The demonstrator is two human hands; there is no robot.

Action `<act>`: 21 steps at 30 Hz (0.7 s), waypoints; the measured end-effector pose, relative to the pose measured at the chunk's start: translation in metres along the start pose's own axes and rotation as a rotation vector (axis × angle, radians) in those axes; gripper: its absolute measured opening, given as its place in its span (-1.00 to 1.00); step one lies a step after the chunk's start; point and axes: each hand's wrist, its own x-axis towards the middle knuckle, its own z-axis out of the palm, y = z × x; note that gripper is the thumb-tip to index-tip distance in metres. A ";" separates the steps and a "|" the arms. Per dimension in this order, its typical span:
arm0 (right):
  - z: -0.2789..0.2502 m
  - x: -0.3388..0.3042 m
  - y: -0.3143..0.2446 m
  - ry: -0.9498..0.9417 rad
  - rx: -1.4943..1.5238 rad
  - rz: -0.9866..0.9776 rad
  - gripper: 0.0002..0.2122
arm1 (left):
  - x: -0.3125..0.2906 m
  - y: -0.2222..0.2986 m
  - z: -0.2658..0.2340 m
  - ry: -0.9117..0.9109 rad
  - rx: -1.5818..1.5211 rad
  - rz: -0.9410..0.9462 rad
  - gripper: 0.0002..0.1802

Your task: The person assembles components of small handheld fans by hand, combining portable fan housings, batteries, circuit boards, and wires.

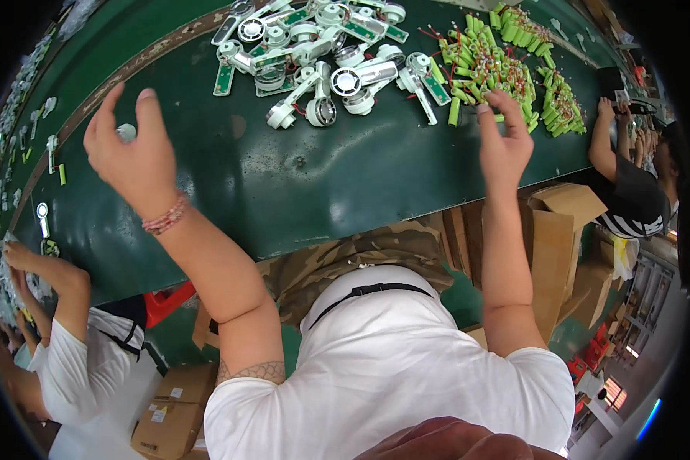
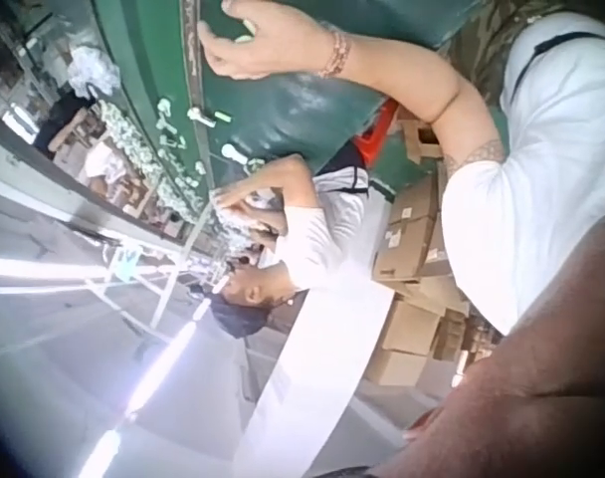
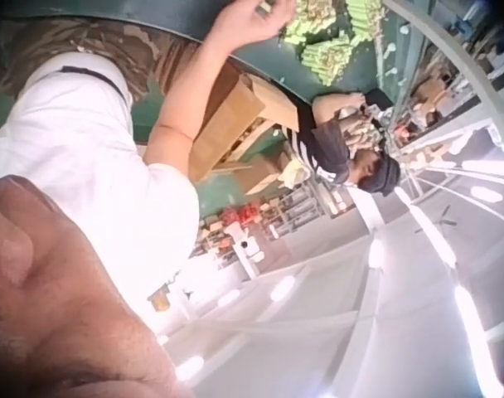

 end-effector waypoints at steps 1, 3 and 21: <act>-0.010 0.006 0.018 0.065 -0.224 -0.065 -0.81 | -0.005 0.012 0.012 -0.026 -0.200 -0.022 -0.73; -0.014 0.019 0.030 0.084 -0.426 -0.133 -0.77 | -0.016 0.032 0.019 -0.170 -0.533 -0.087 -0.73; 0.010 0.024 -0.049 0.226 0.793 0.272 -0.88 | -0.039 0.067 0.024 -0.847 -0.635 -0.245 -0.65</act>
